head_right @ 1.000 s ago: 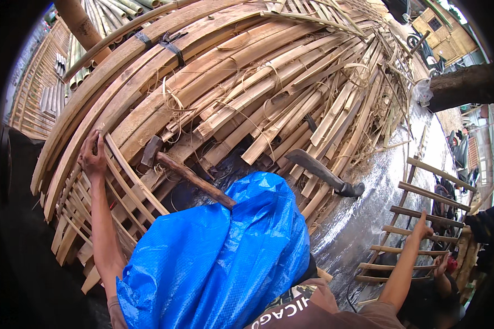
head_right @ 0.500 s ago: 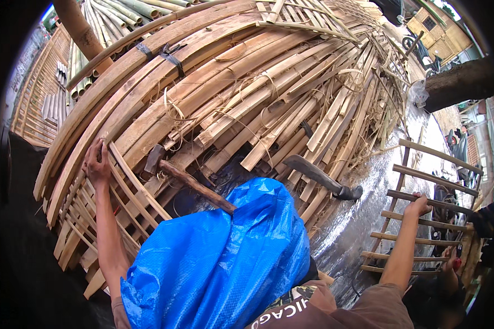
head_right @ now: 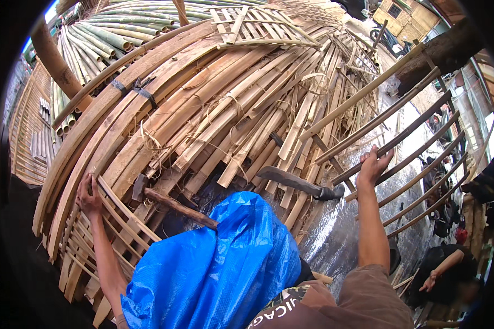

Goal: The person nails thin wooden strips onto a large bundle of lumber using a hammer. They align each strip across the bundle and drive nails through them into the wood beneath to secure the structure.

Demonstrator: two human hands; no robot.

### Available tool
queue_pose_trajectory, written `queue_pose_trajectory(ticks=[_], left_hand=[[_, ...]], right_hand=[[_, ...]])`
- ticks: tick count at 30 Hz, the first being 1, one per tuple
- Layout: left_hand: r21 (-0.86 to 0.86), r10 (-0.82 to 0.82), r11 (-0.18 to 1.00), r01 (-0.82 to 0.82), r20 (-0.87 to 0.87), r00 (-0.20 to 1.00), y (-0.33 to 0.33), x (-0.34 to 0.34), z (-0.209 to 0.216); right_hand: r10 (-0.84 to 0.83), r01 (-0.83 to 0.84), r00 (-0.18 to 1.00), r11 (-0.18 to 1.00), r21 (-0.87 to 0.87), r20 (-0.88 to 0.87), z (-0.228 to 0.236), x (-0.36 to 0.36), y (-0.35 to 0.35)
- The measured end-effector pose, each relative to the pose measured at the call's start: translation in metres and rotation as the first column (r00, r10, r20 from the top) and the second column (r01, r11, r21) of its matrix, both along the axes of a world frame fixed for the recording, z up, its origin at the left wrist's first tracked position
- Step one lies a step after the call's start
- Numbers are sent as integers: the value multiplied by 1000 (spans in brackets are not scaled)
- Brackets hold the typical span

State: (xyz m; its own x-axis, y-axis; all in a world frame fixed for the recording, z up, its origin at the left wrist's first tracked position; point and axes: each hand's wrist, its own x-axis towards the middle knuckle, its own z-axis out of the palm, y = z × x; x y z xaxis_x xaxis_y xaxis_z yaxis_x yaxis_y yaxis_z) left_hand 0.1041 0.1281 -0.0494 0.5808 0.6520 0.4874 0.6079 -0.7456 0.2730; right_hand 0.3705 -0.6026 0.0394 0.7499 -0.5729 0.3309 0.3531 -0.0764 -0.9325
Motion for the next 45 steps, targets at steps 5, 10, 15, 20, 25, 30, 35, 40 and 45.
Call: queue_pose_trajectory(ticks=[5, 10, 15, 20, 25, 30, 35, 40, 45], left_hand=[[12, 14, 1000, -14, -31, 999, -1, 1, 3], [4, -31, 999, 31, 14, 999, -1, -2, 4], [-17, -53, 998, 54, 55, 997, -6, 1, 8], [-20, -79, 997, 81, 86, 993, 1, 1, 0], [-11, -45, 999, 46, 46, 998, 1, 0, -3], [2, -28, 1000, 28, 26, 999, 2, -2, -1], [4, -39, 999, 39, 20, 999, -1, -1, 3], [-13, -64, 998, 65, 53, 997, 4, -4, -1], [6, -40, 999, 40, 26, 999, -1, -2, 3]], right_hand=[[16, -18, 998, 999, -51, -53, 0, 3, 31], [-14, 6, 999, 986, -168, -46, 7, -3, 45], [-34, 19, 997, 974, -226, -64, -10, -5, 33], [-126, 56, 983, 897, -438, -133, -45, -7, 24], [-141, 35, 981, 805, -593, -134, -68, -22, 30], [-120, -10, 976, 812, -584, -183, -82, -31, 36], [-87, 15, 993, 778, -628, -84, -89, -32, 37], [-81, -43, 975, 842, -537, -205, -74, -41, 51], [5, -121, 948, 931, -345, -319, -55, -44, 47]])
